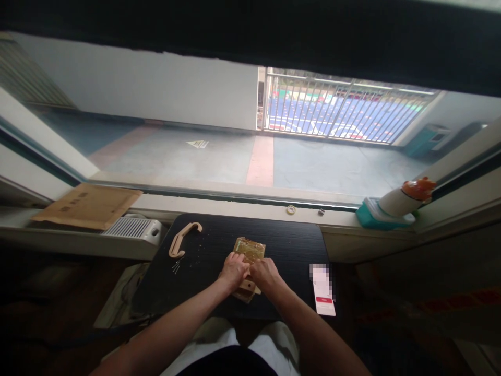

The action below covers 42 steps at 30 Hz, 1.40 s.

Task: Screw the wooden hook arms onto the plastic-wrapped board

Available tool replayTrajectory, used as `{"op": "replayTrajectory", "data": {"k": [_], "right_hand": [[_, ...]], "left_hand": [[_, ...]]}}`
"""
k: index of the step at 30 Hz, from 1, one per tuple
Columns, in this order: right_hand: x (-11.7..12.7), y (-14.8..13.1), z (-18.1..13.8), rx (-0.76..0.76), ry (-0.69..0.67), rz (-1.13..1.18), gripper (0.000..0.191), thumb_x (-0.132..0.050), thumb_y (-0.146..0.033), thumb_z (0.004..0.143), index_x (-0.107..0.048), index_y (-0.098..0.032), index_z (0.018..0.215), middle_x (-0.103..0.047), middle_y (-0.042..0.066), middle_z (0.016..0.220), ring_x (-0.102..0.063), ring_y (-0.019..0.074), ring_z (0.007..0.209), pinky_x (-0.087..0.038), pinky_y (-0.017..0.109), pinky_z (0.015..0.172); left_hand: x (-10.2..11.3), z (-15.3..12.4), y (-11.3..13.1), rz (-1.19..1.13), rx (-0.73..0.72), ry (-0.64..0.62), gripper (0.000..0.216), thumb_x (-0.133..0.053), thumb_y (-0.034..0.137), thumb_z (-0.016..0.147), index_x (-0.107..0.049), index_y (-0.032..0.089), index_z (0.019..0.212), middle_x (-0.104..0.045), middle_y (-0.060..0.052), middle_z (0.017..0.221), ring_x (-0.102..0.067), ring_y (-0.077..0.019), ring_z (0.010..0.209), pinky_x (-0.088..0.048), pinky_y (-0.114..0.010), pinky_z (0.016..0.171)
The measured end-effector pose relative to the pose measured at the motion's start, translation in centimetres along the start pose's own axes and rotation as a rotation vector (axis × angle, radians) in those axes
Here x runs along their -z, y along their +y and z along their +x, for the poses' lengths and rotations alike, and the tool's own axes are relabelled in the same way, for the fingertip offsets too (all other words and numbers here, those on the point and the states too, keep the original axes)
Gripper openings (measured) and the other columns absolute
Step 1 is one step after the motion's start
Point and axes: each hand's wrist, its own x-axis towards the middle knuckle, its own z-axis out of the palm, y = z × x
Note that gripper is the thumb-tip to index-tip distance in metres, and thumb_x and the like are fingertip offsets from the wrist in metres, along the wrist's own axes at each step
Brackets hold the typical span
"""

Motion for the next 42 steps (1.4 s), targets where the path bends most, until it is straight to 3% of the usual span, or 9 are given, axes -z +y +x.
{"op": "replayTrajectory", "data": {"k": [7,16,26,32,36,42], "right_hand": [[-0.5,0.2,0.8,-0.075,-0.009,0.002,0.026,-0.046,-0.019,0.088,-0.071,-0.014,0.085,-0.072,0.010,0.085,-0.068,0.0222,0.081,-0.050,0.026,0.068],[-0.1,-0.3,0.7,0.053,0.023,-0.067,0.028,-0.044,-0.009,0.085,-0.071,-0.014,0.085,-0.072,0.011,0.086,-0.067,0.0230,0.080,-0.051,0.029,0.067],[-0.9,0.6,1.2,-0.128,0.000,0.018,0.023,-0.048,-0.022,0.087,-0.071,-0.016,0.089,-0.072,0.011,0.088,-0.068,0.0213,0.082,-0.049,0.026,0.068],[-0.7,-0.7,0.9,0.028,0.046,-0.131,0.023,-0.048,-0.011,0.085,-0.071,-0.014,0.083,-0.071,0.013,0.086,-0.067,0.0216,0.079,-0.050,0.028,0.065],[-1.0,-0.8,0.9,0.080,0.040,-0.099,0.023,-0.048,-0.012,0.085,-0.071,-0.013,0.086,-0.071,0.013,0.087,-0.067,0.0217,0.079,-0.050,0.028,0.066],[-1.1,0.1,1.4,-0.088,-0.019,0.016,0.024,-0.047,-0.016,0.085,-0.071,-0.016,0.086,-0.072,0.010,0.088,-0.067,0.0206,0.083,-0.049,0.025,0.070]], "left_hand": [[0.0,0.0,0.0,-0.021,0.011,0.001,0.020,-0.054,0.028,0.081,-0.071,0.017,0.080,-0.061,-0.011,0.096,-0.051,-0.0253,0.096,-0.031,-0.040,0.087],[-0.4,0.1,0.0,-0.012,0.002,0.035,0.019,-0.054,0.025,0.081,-0.071,0.017,0.080,-0.061,-0.011,0.094,-0.052,-0.0241,0.094,-0.030,-0.040,0.089],[-0.3,0.0,0.0,-0.030,0.006,0.017,0.018,-0.055,0.027,0.080,-0.070,0.017,0.082,-0.060,-0.010,0.095,-0.051,-0.0250,0.096,-0.030,-0.040,0.090],[-0.1,0.0,0.1,-0.026,0.009,0.014,0.019,-0.054,0.025,0.080,-0.071,0.017,0.082,-0.061,-0.011,0.095,-0.052,-0.0248,0.095,-0.030,-0.040,0.090],[-0.1,0.0,0.1,-0.021,0.013,0.008,0.019,-0.053,0.025,0.080,-0.071,0.017,0.081,-0.061,-0.011,0.096,-0.052,-0.0250,0.095,-0.029,-0.040,0.091],[-0.3,0.0,0.0,-0.025,0.006,0.009,0.020,-0.053,0.028,0.081,-0.070,0.018,0.082,-0.061,-0.011,0.095,-0.051,-0.0252,0.095,-0.030,-0.040,0.090]]}}
